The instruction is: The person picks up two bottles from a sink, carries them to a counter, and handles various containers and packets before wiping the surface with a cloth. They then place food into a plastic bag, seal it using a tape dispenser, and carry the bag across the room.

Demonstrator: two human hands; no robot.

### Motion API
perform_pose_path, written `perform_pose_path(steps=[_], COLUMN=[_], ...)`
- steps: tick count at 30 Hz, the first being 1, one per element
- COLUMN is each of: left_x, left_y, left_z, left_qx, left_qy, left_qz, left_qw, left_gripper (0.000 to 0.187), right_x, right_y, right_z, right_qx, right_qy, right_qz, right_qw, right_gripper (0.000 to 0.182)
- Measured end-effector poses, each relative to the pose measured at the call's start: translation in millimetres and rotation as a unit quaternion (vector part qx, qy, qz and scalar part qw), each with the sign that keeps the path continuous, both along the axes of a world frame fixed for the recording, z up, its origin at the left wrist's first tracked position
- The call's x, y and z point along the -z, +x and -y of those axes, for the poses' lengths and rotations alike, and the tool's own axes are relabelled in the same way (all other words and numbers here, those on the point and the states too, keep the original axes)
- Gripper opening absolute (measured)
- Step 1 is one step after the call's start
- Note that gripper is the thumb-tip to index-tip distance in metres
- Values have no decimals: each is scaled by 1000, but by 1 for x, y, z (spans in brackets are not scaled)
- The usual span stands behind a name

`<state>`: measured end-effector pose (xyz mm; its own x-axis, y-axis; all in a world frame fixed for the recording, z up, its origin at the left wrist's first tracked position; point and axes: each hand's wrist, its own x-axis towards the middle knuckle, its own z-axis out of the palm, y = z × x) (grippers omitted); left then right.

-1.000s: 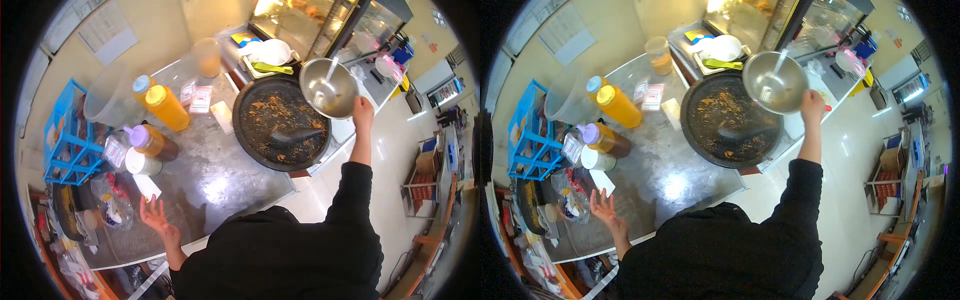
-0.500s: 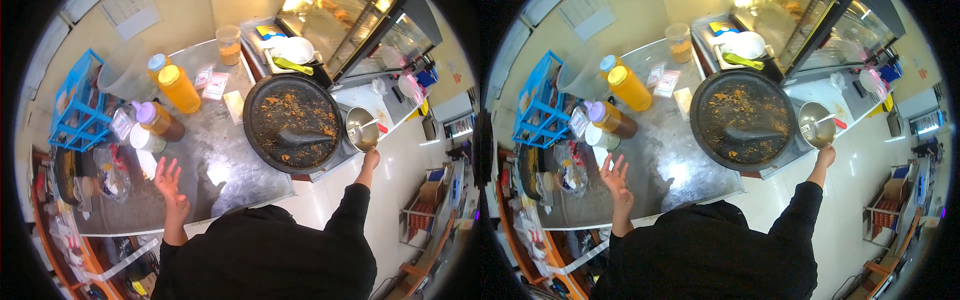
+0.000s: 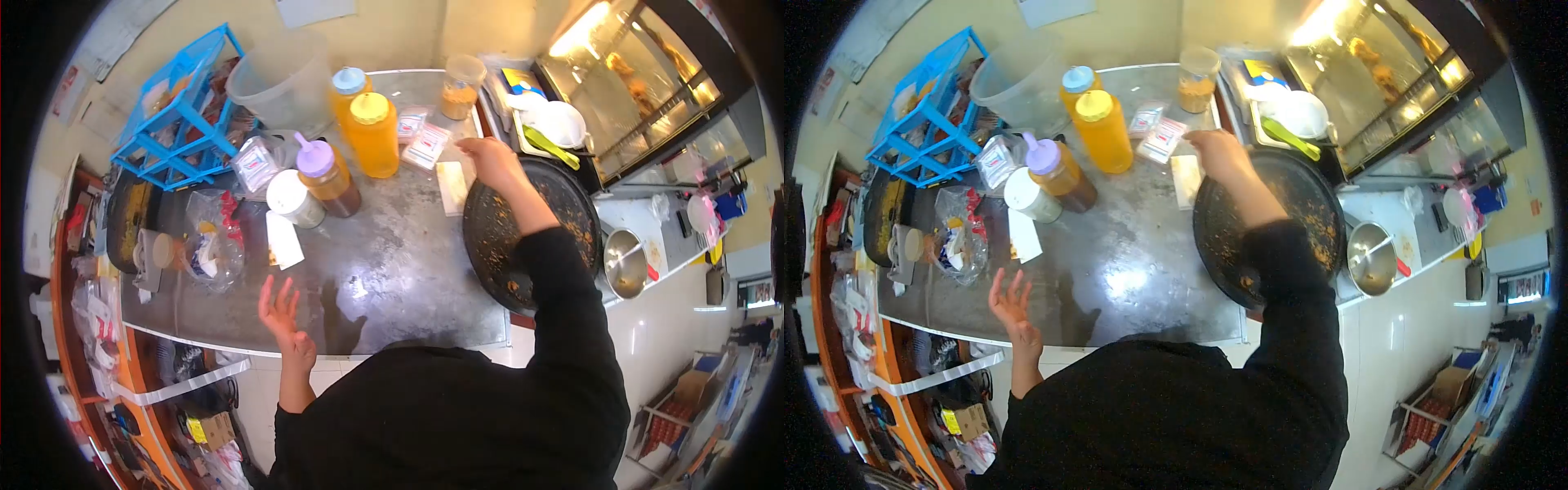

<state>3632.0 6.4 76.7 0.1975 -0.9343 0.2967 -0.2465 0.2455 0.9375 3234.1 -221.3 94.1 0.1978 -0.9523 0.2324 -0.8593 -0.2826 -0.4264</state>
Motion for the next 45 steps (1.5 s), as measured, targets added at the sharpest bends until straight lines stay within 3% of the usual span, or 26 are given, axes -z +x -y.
perform_pose_path(steps=[1, 2, 4, 7, 10, 11, 14, 18, 20, 24, 25, 27, 29, 31, 33, 35, 39, 43, 44, 45], left_x=[1, 1, 1, 2, 12, 15, 19, 18, 17, 24, 22, 13, 0, -10, -9, -8, -17, -16, -13, -10], left_y=[6, 13, 25, 43, 61, 65, 68, 65, 65, 66, 62, 55, 45, 35, 31, 32, 54, 73, 78, 82], left_z=[-2, -5, -11, -21, -27, -28, -28, -15, -12, -6, -3, 6, 18, 28, 29, 29, 32, 24, 22, 21], left_qx=[-14, -29, -59, -94, -107, -110, -101, -63, -35, 45, 64, 117, 188, 273, 237, 195, 129, 124, 129, 135], left_qy=[5, 10, 20, 31, 34, 38, 46, 16, 9, 34, 50, 134, 172, 161, 185, 204, 226, 232, 238, 244], left_qz=[-4, -8, -14, -16, -16, -19, -25, -36, -37, -91, -127, -192, -281, -393, -500, -600, -543, -552, -552, -552], left_qw=[1000, 999, 998, 995, 994, 993, 994, 997, 999, 994, 989, 965, 925, 864, 812, 748, 798, 791, 789, 786], left_gripper=[109, 109, 110, 110, 109, 109, 108, 106, 101, 86, 75, 74, 71, 67, 60, 52, 47, 47, 47, 47], right_x=[19, 25, 36, 40, 84, 87, 96, 101, 91, 11, -1, -25, -39, -37, -41, -43, -51, -51, -47, -38], right_y=[17, 34, 62, 96, 101, 102, 105, 85, 79, 88, 91, 112, 140, 173, 205, 233, 251, 262, 268, 273], right_z=[29, 50, 68, 83, 110, 119, 118, 107, 94, 16, -6, -46, -89, -123, -141, -154, -159, -156, -156, -155], right_qx=[9, -12, -53, 10, -8, 6, 2, 34, 99, 201, 165, 76, -31, -151, -301, -391, -458, -193, -189, -176], right_qy=[81, 122, 78, 154, 130, 159, 173, 34, -17, -102, -151, -302, -303, -266, -185, -167, 2, -70, 79, 225], right_qz=[-42, -83, -128, -247, -283, -269, -249, -86, -35, 113, 157, 149, 126, 82, 74, 55, 189, 266, 383, 486], right_qw=[996, 989, 987, 957, 950, 950, 953, 995, 994, 968, 962, 939, 944, 949, 933, 903, 869, 942, 901, 826], right_gripper=[35, 51, 74, 98, 90, 73, 56, 46, 46, 42, 40, 39, 42, 44, 38, 44, 54, 48, 45, 43])
